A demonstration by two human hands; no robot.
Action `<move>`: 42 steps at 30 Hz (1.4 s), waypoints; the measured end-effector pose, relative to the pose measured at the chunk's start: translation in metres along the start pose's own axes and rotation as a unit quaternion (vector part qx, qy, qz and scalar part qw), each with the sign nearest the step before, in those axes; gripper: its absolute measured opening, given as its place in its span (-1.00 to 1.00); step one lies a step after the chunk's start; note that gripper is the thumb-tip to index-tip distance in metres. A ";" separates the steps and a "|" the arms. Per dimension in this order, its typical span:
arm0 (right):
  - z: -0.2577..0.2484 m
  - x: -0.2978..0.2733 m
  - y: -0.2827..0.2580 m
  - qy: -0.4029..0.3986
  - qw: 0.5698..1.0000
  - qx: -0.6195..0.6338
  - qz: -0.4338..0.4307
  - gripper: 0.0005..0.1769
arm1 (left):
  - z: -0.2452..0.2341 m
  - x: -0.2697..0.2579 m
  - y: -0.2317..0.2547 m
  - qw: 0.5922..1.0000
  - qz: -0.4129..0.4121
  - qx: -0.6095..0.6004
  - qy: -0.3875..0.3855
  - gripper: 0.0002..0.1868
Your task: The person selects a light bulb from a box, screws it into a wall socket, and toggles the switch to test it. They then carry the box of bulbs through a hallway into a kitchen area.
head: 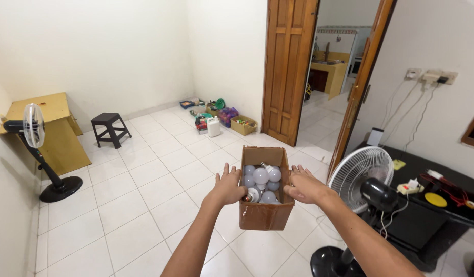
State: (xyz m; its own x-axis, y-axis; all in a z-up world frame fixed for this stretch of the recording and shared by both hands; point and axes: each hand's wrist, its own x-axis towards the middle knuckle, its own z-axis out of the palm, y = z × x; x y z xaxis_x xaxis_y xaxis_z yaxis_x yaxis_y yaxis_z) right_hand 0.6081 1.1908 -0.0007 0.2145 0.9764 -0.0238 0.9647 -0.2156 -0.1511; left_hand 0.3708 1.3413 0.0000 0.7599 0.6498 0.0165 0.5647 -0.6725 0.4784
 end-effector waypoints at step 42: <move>-0.031 0.310 0.126 0.023 0.995 -0.005 0.097 -0.67 | -0.047 0.387 -0.084 0.992 0.112 0.055 -0.019 -0.11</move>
State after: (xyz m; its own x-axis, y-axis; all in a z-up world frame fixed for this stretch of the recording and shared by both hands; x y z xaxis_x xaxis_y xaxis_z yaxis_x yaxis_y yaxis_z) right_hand 0.8013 1.4659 0.0037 0.4029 0.9152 -0.0057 0.9062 -0.3997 -0.1380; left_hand 0.6030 1.6657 0.0073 0.8804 0.4677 0.0779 0.4106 -0.8342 0.3682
